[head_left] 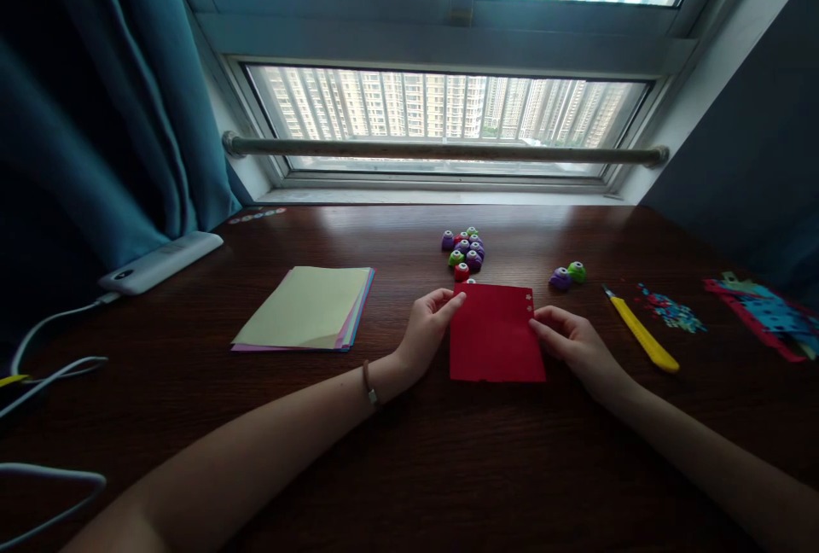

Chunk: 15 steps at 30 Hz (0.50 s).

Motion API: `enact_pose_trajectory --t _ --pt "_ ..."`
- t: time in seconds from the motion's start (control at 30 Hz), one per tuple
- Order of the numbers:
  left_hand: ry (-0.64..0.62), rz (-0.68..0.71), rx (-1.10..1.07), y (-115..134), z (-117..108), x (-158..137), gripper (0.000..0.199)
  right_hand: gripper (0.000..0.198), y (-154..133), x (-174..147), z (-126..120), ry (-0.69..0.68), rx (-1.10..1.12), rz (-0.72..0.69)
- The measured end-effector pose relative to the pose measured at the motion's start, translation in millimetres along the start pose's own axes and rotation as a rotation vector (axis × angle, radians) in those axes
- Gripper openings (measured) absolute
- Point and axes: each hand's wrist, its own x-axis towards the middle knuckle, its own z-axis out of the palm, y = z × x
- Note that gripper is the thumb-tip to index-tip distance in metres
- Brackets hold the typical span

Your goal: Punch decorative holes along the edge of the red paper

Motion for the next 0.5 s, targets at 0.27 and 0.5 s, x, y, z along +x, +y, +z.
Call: enact_pose_trajectory --t 0.27,0.5 --pt "0.159 -0.043 -0.276 -4 -4 9 0.035 0.036 -3 1 0 -0.050 -0.195 -0.076" --pt "0.251 -0.074 -0.390 -4 -9 21 0.021 0.030 1 1 2 -0.062 -0.412 -0.163"
